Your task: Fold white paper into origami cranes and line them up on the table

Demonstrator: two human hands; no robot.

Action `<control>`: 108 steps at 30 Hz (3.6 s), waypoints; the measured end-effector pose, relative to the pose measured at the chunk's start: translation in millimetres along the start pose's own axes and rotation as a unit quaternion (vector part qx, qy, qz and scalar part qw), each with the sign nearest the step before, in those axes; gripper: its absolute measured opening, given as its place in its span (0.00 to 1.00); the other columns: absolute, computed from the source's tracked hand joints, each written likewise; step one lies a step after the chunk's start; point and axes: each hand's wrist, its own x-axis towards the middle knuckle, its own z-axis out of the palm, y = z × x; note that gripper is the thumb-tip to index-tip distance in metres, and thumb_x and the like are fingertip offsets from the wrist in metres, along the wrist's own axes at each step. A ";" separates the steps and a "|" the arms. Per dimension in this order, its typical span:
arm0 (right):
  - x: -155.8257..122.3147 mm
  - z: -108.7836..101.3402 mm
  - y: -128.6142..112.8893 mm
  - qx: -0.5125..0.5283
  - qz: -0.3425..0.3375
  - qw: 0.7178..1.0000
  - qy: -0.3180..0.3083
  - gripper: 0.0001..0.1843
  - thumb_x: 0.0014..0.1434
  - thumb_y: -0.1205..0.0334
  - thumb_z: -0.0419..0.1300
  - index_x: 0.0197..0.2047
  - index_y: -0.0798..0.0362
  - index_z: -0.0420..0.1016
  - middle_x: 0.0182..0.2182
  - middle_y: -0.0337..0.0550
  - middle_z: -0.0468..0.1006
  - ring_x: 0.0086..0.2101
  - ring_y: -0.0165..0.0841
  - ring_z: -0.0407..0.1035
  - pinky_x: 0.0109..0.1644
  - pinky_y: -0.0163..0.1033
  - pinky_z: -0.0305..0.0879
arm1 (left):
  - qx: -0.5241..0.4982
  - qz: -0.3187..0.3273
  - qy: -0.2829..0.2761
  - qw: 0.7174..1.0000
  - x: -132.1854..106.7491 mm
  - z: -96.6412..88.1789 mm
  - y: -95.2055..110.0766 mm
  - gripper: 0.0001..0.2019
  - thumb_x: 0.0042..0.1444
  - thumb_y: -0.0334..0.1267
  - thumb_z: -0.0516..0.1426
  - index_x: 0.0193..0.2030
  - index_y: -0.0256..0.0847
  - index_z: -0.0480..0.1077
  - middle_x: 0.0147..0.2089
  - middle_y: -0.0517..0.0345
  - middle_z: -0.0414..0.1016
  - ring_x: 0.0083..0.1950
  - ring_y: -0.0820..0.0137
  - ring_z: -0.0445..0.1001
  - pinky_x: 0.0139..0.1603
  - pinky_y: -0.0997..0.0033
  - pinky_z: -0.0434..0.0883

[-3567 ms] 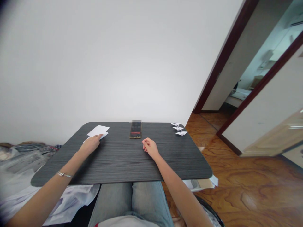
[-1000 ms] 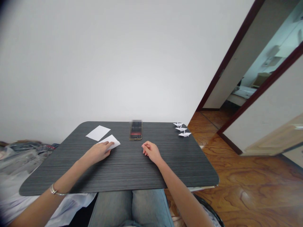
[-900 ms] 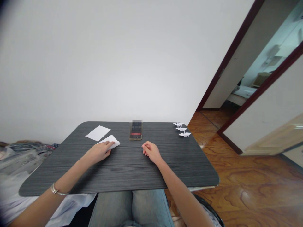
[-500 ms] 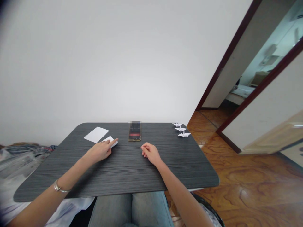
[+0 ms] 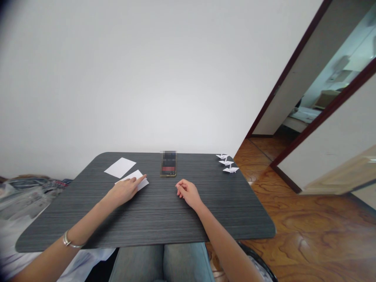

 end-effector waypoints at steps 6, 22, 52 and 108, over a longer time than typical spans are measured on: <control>-0.3 1.2 -1.8 -0.001 0.006 1.000 0.002 0.09 0.55 0.57 0.53 0.29 0.53 0.66 0.18 0.35 0.70 0.17 0.26 0.62 0.20 0.30 0.57 | -0.004 -0.035 0.056 0.998 -7.8 11.5 -2.8 0.17 0.57 0.33 0.46 0.53 0.41 0.61 0.47 0.46 0.68 0.46 0.59 0.67 0.34 0.66 0.68; -2.0 -0.7 0.1 0.002 0.004 1.000 -0.005 0.09 0.55 0.57 0.53 0.29 0.54 0.67 0.18 0.35 0.70 0.17 0.25 0.62 0.21 0.29 0.57 | -0.015 -0.146 0.079 0.986 -7.9 28.9 -55.5 0.18 0.57 0.30 0.44 0.54 0.40 0.62 0.52 0.46 0.67 0.52 0.60 0.67 0.45 0.63 0.69; -3.1 1.1 -7.8 0.072 0.023 0.997 0.011 0.12 0.53 0.52 0.55 0.31 0.54 0.67 0.18 0.35 0.70 0.16 0.25 0.63 0.18 0.29 0.55 | -0.119 0.073 0.323 0.936 -11.1 -22.8 -7.4 0.21 0.58 0.27 0.44 0.57 0.45 0.61 0.59 0.53 0.63 0.63 0.65 0.56 0.62 0.52 0.52; 11.3 17.9 -27.7 0.115 -0.054 0.991 0.050 0.08 0.51 0.61 0.58 0.33 0.51 0.78 0.31 0.43 0.79 0.30 0.36 0.72 0.32 0.39 0.67 | -0.786 -0.008 0.085 0.612 38.0 -19.6 45.7 0.23 0.54 0.39 0.54 0.58 0.43 0.58 0.40 0.55 0.74 0.31 0.72 0.70 0.29 0.76 0.67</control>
